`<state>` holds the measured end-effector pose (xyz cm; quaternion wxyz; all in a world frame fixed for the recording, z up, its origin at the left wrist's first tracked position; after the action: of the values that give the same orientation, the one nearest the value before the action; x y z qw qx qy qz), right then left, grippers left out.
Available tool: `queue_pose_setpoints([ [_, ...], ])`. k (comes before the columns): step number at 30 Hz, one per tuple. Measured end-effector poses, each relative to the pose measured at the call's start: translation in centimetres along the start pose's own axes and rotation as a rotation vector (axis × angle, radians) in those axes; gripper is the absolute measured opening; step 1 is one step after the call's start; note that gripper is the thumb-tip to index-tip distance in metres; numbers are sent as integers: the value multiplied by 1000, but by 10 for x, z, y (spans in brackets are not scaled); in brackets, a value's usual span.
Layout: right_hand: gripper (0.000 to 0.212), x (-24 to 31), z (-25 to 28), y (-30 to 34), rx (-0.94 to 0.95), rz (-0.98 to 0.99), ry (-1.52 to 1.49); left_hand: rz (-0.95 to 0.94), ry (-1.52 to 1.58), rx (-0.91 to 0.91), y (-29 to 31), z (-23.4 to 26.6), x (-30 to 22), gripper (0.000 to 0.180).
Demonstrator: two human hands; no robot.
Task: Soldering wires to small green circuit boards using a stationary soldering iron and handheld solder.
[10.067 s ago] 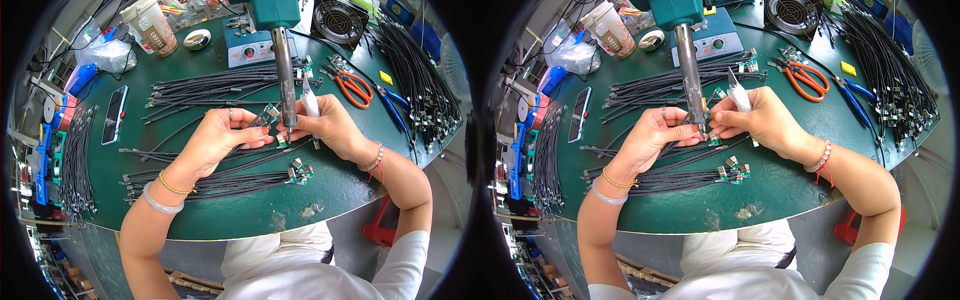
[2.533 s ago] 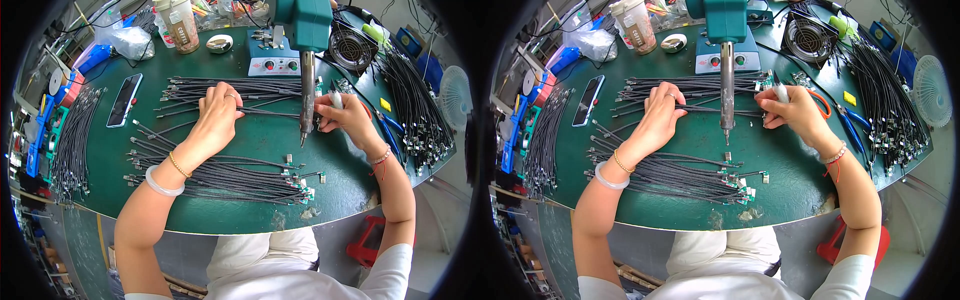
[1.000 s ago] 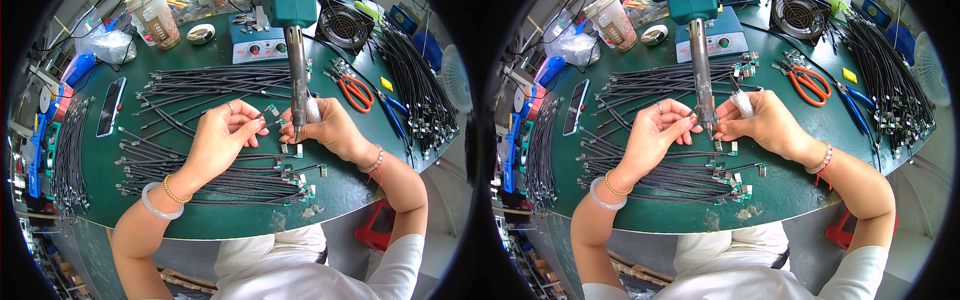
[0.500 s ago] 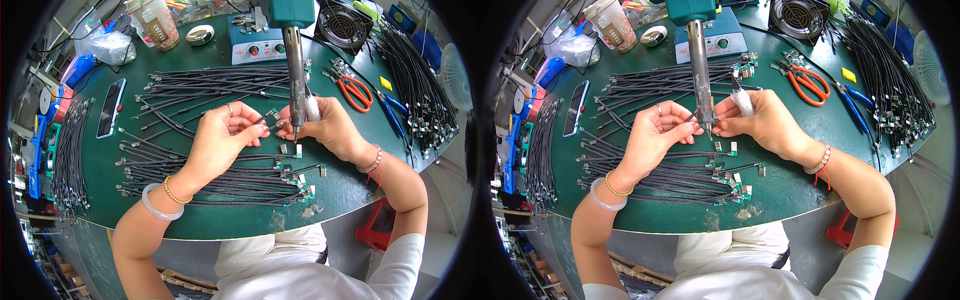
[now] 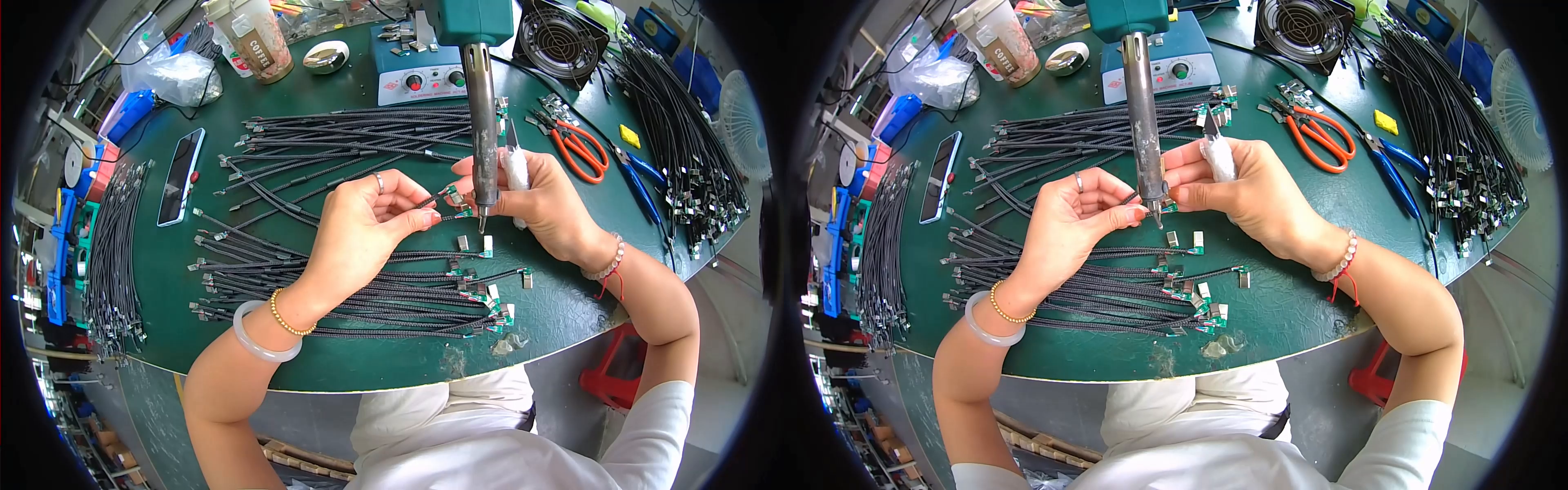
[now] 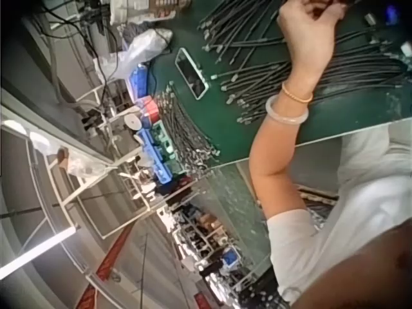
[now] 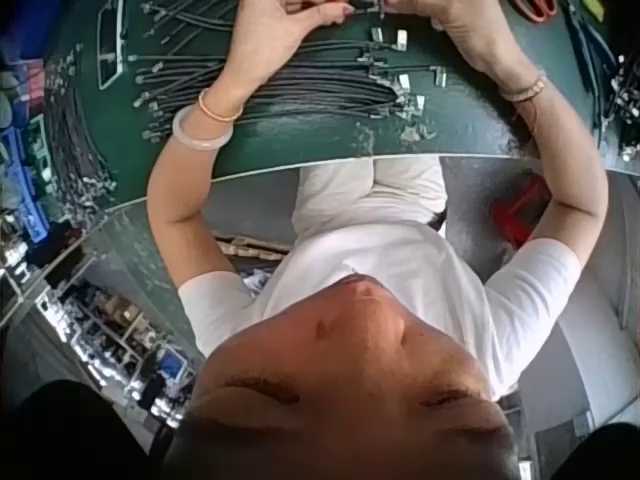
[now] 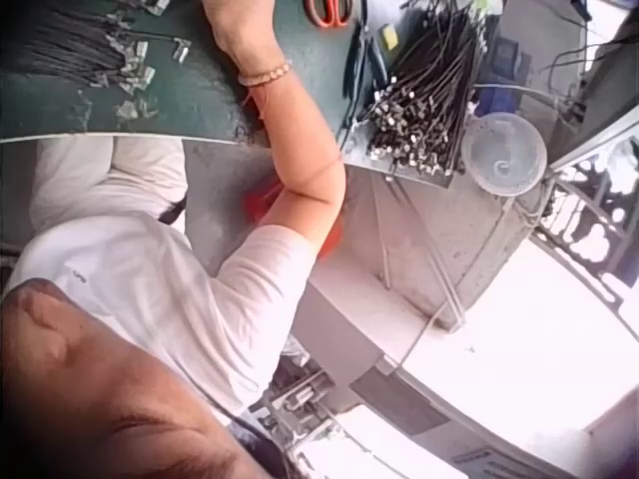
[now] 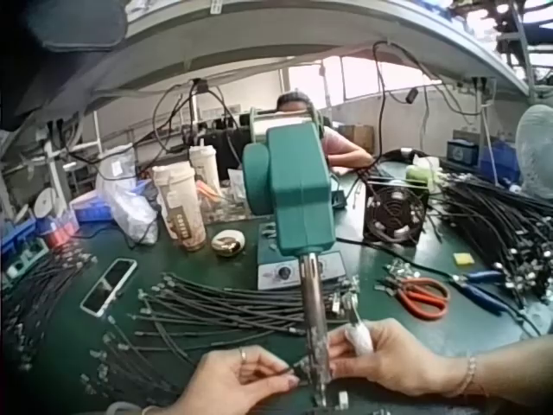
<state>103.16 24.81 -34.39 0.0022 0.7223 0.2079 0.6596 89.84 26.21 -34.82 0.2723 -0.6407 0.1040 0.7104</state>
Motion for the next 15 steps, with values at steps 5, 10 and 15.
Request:
queue_pose_setpoints([
  [5,31,-1,-1,-1,-8,2,11,0,35,-13,1,2,2,11],
  [10,26,-9,-3,-2,53,-76,-82,-25,55,-27,0,2,-1,12],
  [15,23,-10,-5,-2,27,-96,-33,-31,43,-19,1,3,-1,12],
])
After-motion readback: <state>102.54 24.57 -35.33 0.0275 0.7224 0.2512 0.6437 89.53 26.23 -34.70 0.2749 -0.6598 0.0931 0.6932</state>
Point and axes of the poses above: each hand's wrist, its own y-axis away from the middle knuckle, its own z-axis out of the back of the hand, x = y × z, the point moved 9 cm from there along -y, towards the middle knuckle, and after that the axes turned 13 degrees about -z, right-handed, at the moved point
